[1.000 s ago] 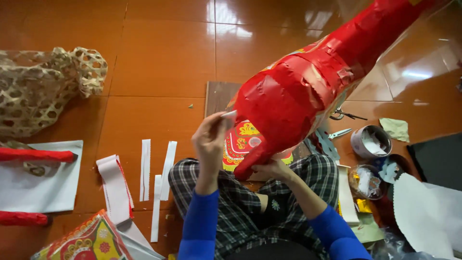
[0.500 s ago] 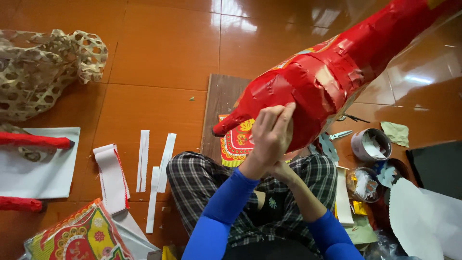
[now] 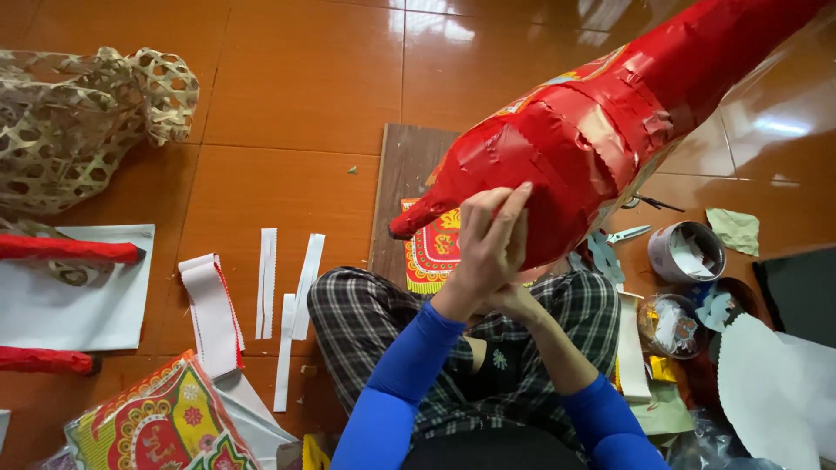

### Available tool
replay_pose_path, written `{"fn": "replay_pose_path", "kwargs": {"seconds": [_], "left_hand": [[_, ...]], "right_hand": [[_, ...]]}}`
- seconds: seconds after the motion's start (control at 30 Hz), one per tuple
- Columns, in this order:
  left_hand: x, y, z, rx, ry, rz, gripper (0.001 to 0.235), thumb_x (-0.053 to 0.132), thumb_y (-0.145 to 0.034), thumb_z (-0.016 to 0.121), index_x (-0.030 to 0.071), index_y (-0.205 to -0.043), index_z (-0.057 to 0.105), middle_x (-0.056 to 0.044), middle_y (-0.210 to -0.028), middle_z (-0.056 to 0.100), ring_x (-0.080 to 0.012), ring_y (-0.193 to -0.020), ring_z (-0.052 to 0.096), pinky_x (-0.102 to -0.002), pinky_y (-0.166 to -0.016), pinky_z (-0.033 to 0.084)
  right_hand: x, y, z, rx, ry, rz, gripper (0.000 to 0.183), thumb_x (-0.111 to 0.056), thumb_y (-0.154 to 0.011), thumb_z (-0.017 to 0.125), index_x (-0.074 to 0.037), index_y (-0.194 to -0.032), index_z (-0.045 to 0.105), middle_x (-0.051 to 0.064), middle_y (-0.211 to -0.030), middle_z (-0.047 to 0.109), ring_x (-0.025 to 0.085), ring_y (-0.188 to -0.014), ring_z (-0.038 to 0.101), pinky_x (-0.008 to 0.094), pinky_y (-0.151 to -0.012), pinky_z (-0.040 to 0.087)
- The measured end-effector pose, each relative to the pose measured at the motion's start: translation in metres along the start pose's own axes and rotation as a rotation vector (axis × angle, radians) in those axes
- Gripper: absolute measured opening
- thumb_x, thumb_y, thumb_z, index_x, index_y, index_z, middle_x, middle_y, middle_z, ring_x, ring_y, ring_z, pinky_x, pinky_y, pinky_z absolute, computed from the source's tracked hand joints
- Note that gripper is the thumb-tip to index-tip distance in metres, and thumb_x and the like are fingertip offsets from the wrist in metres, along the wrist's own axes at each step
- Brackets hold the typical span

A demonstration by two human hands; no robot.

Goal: Assembling and decorating a large red paper horse using paper, glue, and scissors

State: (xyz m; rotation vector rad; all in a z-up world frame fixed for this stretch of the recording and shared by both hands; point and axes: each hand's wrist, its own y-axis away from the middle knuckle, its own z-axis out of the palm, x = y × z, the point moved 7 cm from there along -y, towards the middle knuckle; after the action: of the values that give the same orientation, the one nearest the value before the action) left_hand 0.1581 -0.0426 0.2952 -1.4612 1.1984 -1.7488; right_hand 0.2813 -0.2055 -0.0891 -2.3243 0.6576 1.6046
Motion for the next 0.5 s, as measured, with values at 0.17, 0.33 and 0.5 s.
{"fn": "replay_pose_path", "kwargs": {"seconds": [0.17,0.33,0.5], "left_hand": [[-0.014,0.010,-0.003,-0.120,0.109,0.009,0.045,0.015,-0.113,0.056,0.005,-0.156,0.062,-0.021,-0.163,0.055,-0.0422,-0.152,0.054,-0.052,-0.129,0.038],[-0.017,0.017,0.017,-0.320,0.045,0.069,0.059,0.037,-0.118,0.041,0.011,-0.170,0.045,-0.018,-0.177,0.041,-0.0349,-0.166,0.038,-0.051,-0.138,0.022],[-0.016,0.015,0.019,-0.336,-0.003,0.123,0.066,0.050,-0.118,0.033,0.011,-0.170,0.046,-0.018,-0.175,0.043,-0.0357,-0.165,0.041,-0.051,-0.137,0.027]], "right_hand": [[-0.013,0.009,0.017,-0.037,0.665,-0.555,0.049,-0.002,-0.098,0.073,-0.023,-0.142,0.076,0.013,-0.126,0.077,0.043,-0.123,0.070,0.053,-0.107,0.054],[-0.057,0.010,0.019,0.011,0.687,-0.698,0.041,-0.015,-0.105,0.067,-0.032,-0.141,0.078,0.008,-0.119,0.075,0.038,-0.119,0.071,0.050,-0.105,0.054],[-0.035,0.001,0.019,-0.040,0.456,-0.685,0.033,-0.027,-0.101,0.078,-0.030,-0.134,0.083,0.007,-0.121,0.074,0.038,-0.118,0.071,0.051,-0.110,0.050]]}}
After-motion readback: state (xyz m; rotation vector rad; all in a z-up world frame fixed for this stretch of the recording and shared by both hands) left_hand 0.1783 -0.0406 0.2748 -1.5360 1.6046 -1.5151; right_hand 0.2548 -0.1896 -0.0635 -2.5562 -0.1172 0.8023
